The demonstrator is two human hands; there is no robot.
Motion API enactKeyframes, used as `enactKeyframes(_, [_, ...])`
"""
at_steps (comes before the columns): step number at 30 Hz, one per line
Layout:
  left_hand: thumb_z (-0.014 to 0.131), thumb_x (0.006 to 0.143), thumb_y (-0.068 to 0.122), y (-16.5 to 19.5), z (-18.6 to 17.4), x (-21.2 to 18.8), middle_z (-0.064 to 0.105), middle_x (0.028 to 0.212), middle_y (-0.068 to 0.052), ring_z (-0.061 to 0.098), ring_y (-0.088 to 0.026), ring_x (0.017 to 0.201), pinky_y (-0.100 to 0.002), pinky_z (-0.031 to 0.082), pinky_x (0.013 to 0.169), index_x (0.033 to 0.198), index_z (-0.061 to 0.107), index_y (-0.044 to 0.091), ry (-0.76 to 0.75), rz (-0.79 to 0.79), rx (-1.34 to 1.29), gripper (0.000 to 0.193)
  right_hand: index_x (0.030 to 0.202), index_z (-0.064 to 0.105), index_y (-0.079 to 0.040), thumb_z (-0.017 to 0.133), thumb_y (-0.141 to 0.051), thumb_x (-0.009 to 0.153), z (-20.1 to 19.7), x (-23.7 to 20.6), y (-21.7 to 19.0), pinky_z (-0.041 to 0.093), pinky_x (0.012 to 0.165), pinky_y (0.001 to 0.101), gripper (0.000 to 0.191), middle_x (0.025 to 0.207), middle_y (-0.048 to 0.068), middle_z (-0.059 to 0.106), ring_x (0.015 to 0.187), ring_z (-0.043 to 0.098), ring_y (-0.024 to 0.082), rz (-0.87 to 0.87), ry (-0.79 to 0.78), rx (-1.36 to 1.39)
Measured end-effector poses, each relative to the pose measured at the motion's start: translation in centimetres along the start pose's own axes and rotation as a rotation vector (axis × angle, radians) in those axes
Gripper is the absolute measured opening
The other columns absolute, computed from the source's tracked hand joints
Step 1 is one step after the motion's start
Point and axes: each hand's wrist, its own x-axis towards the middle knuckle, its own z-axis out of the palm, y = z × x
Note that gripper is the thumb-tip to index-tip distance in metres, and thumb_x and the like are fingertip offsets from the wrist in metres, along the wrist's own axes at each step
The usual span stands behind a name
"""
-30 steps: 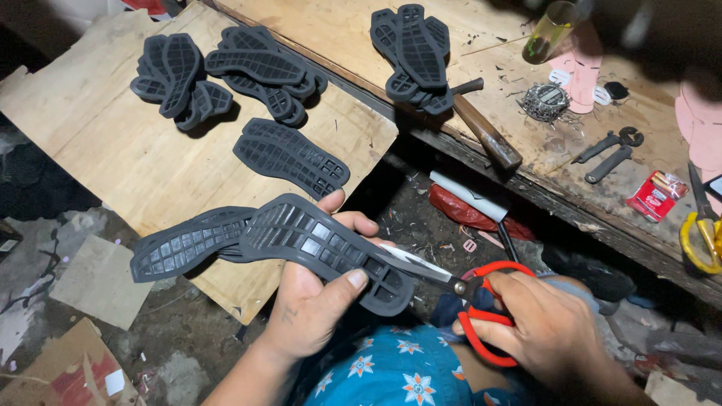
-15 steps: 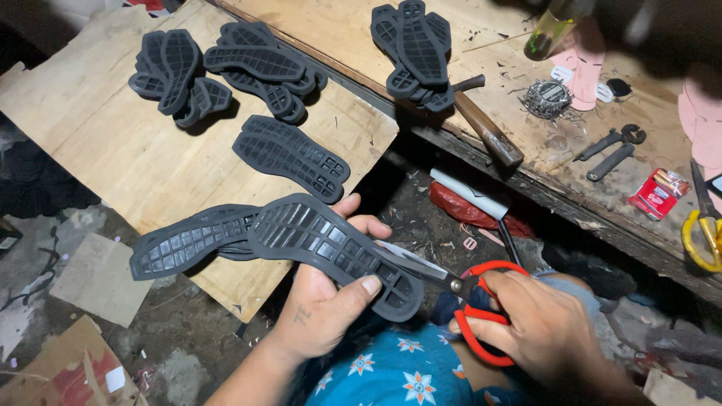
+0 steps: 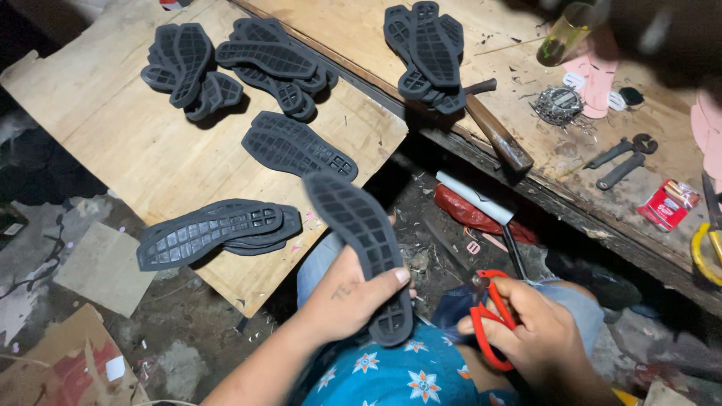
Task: The person uses red-handled scissors to trim the edges of black rubber shoe soles. They hold each sole in one hand and carefully cut along the perimeter, then place the trimmed sole on a wooden workbench with others.
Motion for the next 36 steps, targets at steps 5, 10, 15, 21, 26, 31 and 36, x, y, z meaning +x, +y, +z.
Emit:
enactKeyframes(5, [0.063, 0.086, -0.001, -3.6, -1.3, 2.6, 0.063, 0.098, -0.001, 0.062, -0.012, 0.091, -0.03, 0.053, 0.083, 0.124, 0.05, 0.005, 0.276, 0.049, -0.073, 0.04, 0.11, 0.071, -0.003, 0.089, -0.007, 0.066, 3.0, 0.7, 4.8, 0.05, 0.062, 0.0281, 0.048, 0.073, 0.002, 0.069, 0.066, 0.061, 0.01, 0.25, -0.086, 0.365])
enactKeyframes(10, [0.06, 0.086, -0.005, -5.7, -6.3, 6.4, 0.065, 0.101, -0.002, 0.062, -0.012, 0.092, -0.029, 0.051, 0.084, 0.12, 0.057, 0.001, 0.576, 0.206, -0.1, 0.034, 0.115, 0.071, 0.0, 0.086, -0.001, 0.068, 5.9, 1.0, 9.5, 0.05, 0.059, 0.026, 0.049, 0.074, 0.001, 0.066, 0.064, 0.06, 0.008, 0.229, -0.137, 0.539])
enactKeyframes(15, [0.059, 0.087, -0.005, -4.3, -13.6, 12.1, 0.066, 0.104, -0.007, 0.064, -0.017, 0.094, -0.031, 0.053, 0.085, 0.118, 0.055, 0.001, 0.646, 0.285, -0.253, 0.032, 0.12, 0.067, -0.003, 0.084, -0.005, 0.076, 7.2, 1.2, 10.9, 0.055, 0.054, 0.0328, 0.048, 0.075, 0.005, 0.069, 0.062, 0.062, 0.011, 0.352, -0.191, 0.601])
enactKeyframes(21, [0.057, 0.087, -0.002, -4.5, -16.6, 13.5, 0.064, 0.117, -0.008, 0.063, -0.018, 0.102, -0.033, 0.056, 0.09, 0.136, 0.047, 0.004, 0.766, 0.033, -0.396, 0.05, 0.116, 0.068, 0.002, 0.085, -0.001, 0.074, 7.7, 1.7, 11.4, 0.057, 0.065, 0.0237, 0.046, 0.083, 0.004, 0.076, 0.074, 0.07, 0.007, 0.067, -0.206, 0.598])
enactKeyframes(26, [0.066, 0.085, 0.005, -6.0, -15.6, 11.8, 0.063, 0.129, -0.012, 0.064, -0.02, 0.109, -0.034, 0.054, 0.093, 0.15, 0.029, 0.0, 0.826, 0.128, 0.179, 0.074, 0.119, 0.07, -0.001, 0.083, 0.0, 0.077, 7.7, 1.5, 11.9, 0.051, 0.055, 0.0283, 0.045, 0.078, 0.006, 0.071, 0.065, 0.061, 0.011, 0.365, -0.192, 0.59])
enactKeyframes(31, [0.082, 0.08, 0.025, -4.7, -16.5, 4.8, 0.062, 0.136, -0.011, 0.055, -0.033, 0.129, -0.046, 0.043, 0.105, 0.144, 0.053, 0.012, 0.699, -0.014, 1.208, 0.071, 0.117, 0.069, 0.002, 0.084, 0.002, 0.077, 8.2, 1.6, 12.1, 0.052, 0.06, 0.0262, 0.043, 0.078, 0.005, 0.071, 0.068, 0.064, 0.009, 0.31, -0.188, 0.6])
enactKeyframes(36, [0.09, 0.062, 0.025, -3.6, -19.4, 0.5, 0.05, 0.148, -0.011, 0.039, -0.038, 0.137, -0.065, 0.023, 0.107, 0.147, 0.05, 0.017, 0.609, -0.149, 1.368, 0.094, 0.117, 0.066, 0.005, 0.078, 0.006, 0.076, 9.1, 1.7, 12.1, 0.054, 0.064, 0.0261, 0.043, 0.081, 0.006, 0.072, 0.072, 0.068, 0.01, 0.269, -0.215, 0.758])
